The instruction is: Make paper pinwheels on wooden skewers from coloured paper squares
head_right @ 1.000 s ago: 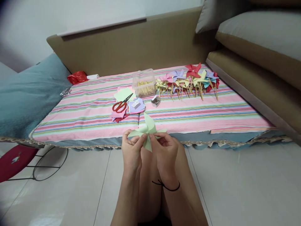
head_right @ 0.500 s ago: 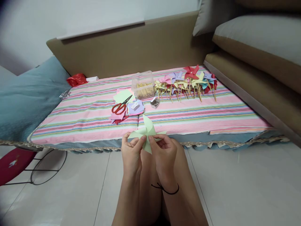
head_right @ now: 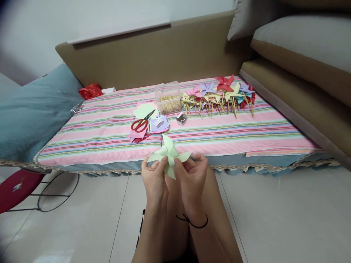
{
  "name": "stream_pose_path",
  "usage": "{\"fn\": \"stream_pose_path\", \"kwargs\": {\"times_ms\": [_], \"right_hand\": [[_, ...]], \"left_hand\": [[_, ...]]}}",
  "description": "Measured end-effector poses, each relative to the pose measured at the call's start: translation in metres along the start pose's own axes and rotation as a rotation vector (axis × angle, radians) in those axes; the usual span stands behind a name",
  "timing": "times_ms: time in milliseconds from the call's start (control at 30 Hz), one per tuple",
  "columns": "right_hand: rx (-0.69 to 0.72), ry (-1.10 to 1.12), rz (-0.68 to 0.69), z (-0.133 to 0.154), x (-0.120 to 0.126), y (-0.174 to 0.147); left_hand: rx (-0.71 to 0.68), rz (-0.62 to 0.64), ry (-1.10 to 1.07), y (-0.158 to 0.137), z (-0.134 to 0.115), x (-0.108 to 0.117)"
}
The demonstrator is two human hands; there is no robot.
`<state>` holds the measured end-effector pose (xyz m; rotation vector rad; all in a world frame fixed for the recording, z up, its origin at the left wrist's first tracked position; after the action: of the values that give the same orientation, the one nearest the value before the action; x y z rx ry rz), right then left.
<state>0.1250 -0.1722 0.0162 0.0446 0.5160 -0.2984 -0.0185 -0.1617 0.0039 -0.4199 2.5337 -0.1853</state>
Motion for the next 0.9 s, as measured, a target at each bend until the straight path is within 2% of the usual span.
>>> {"fn": "stream_pose_path", "kwargs": {"times_ms": [133,333,500,700,767,867,900], "right_hand": [[-0.101,0.072,0.025,-0.011,-0.003,0.003],[-0.076,0.005,-0.042,-0.011,0.003,0.005],[-0.116,-0.003,-0.043,-0.011,0.006,0.008],[-0.223,0.024,0.041,-0.017,0.020,0.022],[-0.253,-0.021,0.079,-0.018,0.027,0.026],[-0.322,-0.118,0.192,-0.025,0.030,0.028],[-0.306,-0.166,0.210,-0.024,0.031,0.028]], "left_hand": [[0.006,-0.023,0.020,0.000,0.000,0.003],[0.000,-0.011,0.034,-0.005,0.000,-0.003],[-0.005,0.012,0.014,-0.006,0.003,-0.007],[0.050,0.209,0.084,0.006,-0.003,-0.008],[0.055,0.288,0.118,0.010,-0.009,-0.008],[0.100,0.446,0.271,0.010,-0.011,-0.014],[0.115,0.489,0.327,0.009,-0.010,-0.016]]}}
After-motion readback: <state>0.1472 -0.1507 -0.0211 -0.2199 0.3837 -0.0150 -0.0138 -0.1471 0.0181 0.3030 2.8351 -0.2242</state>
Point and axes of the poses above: each hand's wrist, its own y-axis towards the middle knuckle, its own x-axis out of the back of the hand, z = x × y, the point moved 9 cm from there along y, towards the middle knuckle, and after that the axes turned 12 degrees about z, right-handed, at the moved point
